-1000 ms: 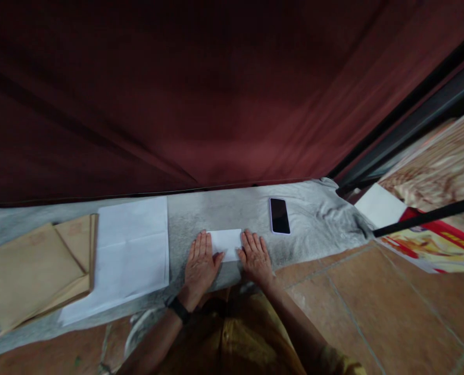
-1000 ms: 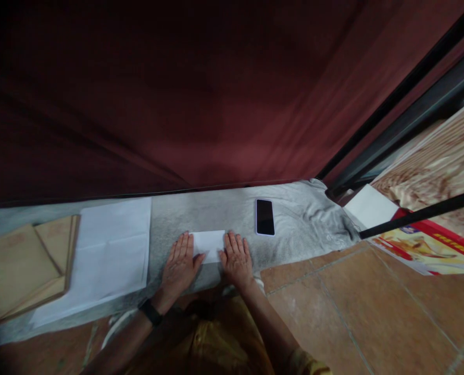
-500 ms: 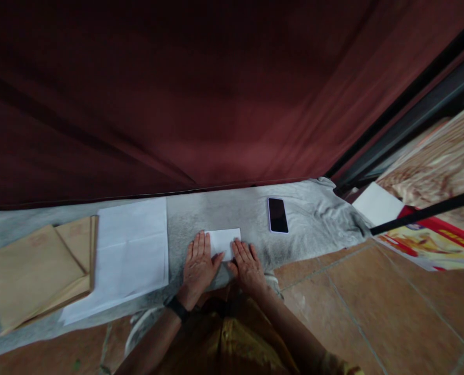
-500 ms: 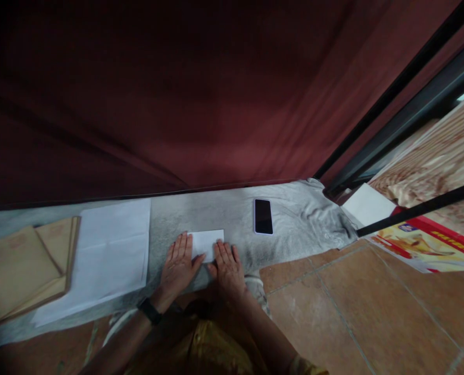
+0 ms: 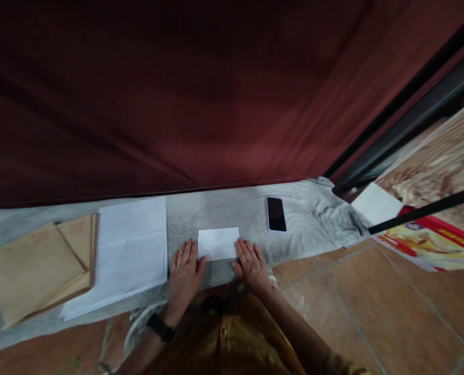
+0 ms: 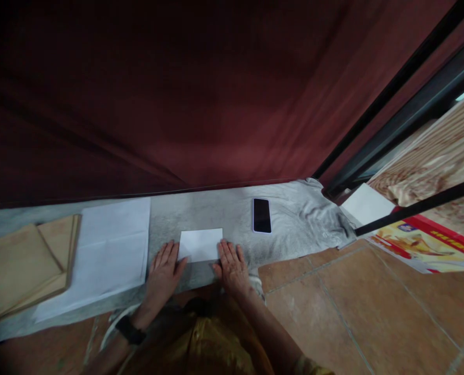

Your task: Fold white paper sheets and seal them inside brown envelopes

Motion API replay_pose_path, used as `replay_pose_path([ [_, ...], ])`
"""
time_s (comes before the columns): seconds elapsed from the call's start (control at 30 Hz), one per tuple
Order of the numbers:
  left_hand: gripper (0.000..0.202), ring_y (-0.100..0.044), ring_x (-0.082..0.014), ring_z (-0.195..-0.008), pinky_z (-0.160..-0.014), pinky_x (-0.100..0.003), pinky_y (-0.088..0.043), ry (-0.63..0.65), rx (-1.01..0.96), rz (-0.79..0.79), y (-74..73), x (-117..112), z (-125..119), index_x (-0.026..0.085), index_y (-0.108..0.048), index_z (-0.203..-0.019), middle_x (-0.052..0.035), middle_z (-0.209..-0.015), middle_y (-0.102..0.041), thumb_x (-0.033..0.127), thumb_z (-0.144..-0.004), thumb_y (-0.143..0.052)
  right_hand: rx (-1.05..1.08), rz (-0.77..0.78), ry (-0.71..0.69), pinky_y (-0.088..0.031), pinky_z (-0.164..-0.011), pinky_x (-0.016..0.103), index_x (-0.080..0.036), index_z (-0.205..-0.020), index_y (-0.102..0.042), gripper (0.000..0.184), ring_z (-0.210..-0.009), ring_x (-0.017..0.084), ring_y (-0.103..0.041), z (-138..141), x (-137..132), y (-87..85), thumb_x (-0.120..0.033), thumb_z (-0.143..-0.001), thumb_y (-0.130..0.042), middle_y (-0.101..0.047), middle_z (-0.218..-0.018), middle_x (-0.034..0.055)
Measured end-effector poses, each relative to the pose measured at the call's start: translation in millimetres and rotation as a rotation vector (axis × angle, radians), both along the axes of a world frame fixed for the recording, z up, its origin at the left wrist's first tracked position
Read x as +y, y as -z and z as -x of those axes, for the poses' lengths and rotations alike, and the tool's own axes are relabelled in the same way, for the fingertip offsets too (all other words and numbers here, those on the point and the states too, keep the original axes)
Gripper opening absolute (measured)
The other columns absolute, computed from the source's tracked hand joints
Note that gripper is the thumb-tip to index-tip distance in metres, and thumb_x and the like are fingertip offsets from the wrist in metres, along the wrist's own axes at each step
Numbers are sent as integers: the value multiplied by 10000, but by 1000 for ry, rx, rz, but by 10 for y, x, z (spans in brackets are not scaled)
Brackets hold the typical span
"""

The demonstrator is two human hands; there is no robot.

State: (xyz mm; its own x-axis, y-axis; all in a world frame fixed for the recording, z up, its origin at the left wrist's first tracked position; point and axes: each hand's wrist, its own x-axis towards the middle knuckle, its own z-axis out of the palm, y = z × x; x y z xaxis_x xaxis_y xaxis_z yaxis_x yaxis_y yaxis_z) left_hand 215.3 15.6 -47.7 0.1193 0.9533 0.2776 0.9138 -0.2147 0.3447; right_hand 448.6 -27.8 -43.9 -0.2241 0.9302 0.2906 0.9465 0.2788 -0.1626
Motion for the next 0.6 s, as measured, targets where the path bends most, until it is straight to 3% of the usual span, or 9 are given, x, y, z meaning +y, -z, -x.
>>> replay_pose_path([
  [0.17,507,-633,-318,-1152,-1013,-481,-505,-82,-179,90,-115,35,-80,141,-564,-1392,-168,-1261,-681,343,-933,-488,-1,-5,8,-264,-1237,491,-130,-1570,-359,587,-1453,269,-434,-3,4,23,-350,-1041,-484,-452,-1572,133],
  [0.37,542,-705,-253,-920,-869,-394,-549,-197,-408,397,-234,222,-78,134,-557,-1382,-120,-1038,-729,290,-864,-577,-8,-26,17,-259,-1237,491,-144,-1561,-385,580,-1439,273,-454,9,14,50,-353,-1032,-498,-475,-1556,132],
  [0.6,447,-685,-214,-718,-646,-315,-515,-284,-830,590,-318,365,1,168,-655,-1113,-25,-766,-712,341,-706,-713,7,0,21,-251,-1234,497,-122,-1551,-397,576,-1442,277,-442,-1,14,53,-351,-1030,-489,-475,-1559,134],
])
